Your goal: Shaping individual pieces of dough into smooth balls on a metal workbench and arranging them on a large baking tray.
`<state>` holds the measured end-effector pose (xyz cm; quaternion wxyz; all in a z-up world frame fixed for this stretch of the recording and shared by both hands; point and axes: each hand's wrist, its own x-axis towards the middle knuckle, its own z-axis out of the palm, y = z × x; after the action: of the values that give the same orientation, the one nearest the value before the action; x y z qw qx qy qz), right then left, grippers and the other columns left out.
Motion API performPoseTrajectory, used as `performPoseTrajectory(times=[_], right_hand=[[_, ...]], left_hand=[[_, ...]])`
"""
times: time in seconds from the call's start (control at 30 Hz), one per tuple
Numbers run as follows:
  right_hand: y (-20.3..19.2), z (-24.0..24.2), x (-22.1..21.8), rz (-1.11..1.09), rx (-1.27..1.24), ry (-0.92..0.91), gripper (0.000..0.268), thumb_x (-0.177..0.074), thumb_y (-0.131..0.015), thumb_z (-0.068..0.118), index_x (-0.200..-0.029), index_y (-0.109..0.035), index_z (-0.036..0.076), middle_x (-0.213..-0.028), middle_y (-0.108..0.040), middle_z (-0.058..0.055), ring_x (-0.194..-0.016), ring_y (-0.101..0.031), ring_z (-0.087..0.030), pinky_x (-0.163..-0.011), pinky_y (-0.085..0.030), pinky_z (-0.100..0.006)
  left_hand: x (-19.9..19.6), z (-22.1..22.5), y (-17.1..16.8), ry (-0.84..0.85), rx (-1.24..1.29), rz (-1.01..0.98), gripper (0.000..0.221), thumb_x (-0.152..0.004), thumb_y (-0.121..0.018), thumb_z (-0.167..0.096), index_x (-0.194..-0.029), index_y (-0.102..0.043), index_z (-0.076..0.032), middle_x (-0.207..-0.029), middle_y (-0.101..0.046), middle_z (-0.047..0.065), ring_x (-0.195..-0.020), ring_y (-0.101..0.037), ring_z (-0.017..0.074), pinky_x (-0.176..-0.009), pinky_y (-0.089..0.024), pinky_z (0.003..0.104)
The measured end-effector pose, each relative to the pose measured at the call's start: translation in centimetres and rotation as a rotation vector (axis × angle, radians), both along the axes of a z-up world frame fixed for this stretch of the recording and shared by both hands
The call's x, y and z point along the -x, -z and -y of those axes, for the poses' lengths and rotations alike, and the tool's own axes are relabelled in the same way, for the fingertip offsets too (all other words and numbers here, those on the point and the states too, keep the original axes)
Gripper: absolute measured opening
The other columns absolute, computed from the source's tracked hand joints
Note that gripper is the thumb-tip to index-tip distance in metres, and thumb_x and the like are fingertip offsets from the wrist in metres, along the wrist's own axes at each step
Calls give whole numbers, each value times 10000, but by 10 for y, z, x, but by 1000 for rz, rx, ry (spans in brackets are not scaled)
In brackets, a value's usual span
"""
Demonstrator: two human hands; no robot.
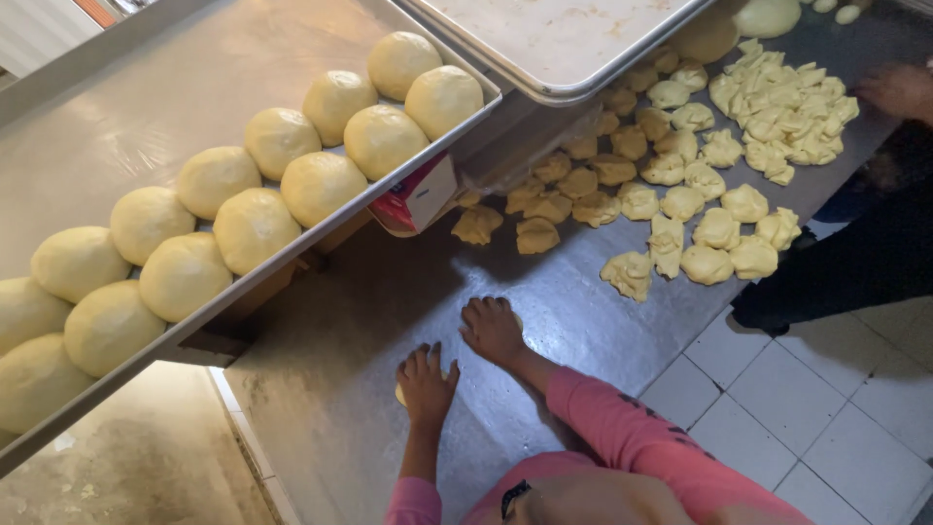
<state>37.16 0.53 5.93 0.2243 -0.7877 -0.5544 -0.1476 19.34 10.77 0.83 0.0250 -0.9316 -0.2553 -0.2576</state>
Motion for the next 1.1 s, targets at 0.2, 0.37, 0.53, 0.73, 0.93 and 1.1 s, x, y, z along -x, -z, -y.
performPoseTrajectory(times=[0.2, 0.37, 0.53, 0.73, 0.93, 1.1], right_hand=[[23, 65, -63, -198, -168, -58, 293, -850, -748, 355, -1014, -715, 114, -1192, -629, -91, -1098, -575, -299, -991, -426, -429], [20, 124, -7, -612, 11, -167, 369, -804, -719, 118, -1171, -675, 118, -1448, -539, -77, -1340, -458, -330, -1105, -400, -440], [6, 60, 34, -281, -20, -125, 167, -821, -712, 291, -893, -633, 162, -1063, -579, -5, -1125, -513, -252, -1110, -262, -548], [27, -4, -22, -119, 80, 47, 366, -845, -659, 495, -1046, -630, 190, -1130, -609, -33, -1043, -594, -288, -979, -416, -501], [42, 43, -63, -159, 48, 96, 416, -922, -622, 583, -1058, -662, 191, -1039, -631, -62, -999, -647, -320, -968, -484, -509], [24, 94, -8, -425, -34, -45, 434, -920, -606, 203, -1322, -549, 51, -1376, -561, -166, -1258, -536, -361, -1074, -428, -452]], left_hand=[[86, -31, -2, -45, 165, 106, 596, -773, -801, -438, -1235, -677, -82, -1381, -547, 197, -1222, -546, 381, -1060, -436, 464], [119, 21, 25, 130, 561, 98, 593, -768, -809, -228, -1335, -653, -150, -1448, -478, 176, -1291, -502, 378, -1080, -432, 437], [32, 55, -29, 117, 362, 175, 292, -830, -713, -264, -1091, -711, -132, -1132, -619, 97, -1062, -562, 313, -955, -425, 465], [-18, -19, 4, -27, 139, 31, 377, -841, -705, -402, -1134, -688, -165, -1020, -620, 49, -922, -621, 273, -839, -489, 449], [37, -46, 19, -156, 86, 4, 580, -807, -694, -692, -1085, -699, -183, -1037, -631, 73, -1012, -653, 313, -837, -534, 479], [76, 9, 5, 36, 462, 139, 616, -745, -811, -227, -1313, -609, -100, -1359, -597, 137, -1230, -578, 356, -1042, -469, 435]])
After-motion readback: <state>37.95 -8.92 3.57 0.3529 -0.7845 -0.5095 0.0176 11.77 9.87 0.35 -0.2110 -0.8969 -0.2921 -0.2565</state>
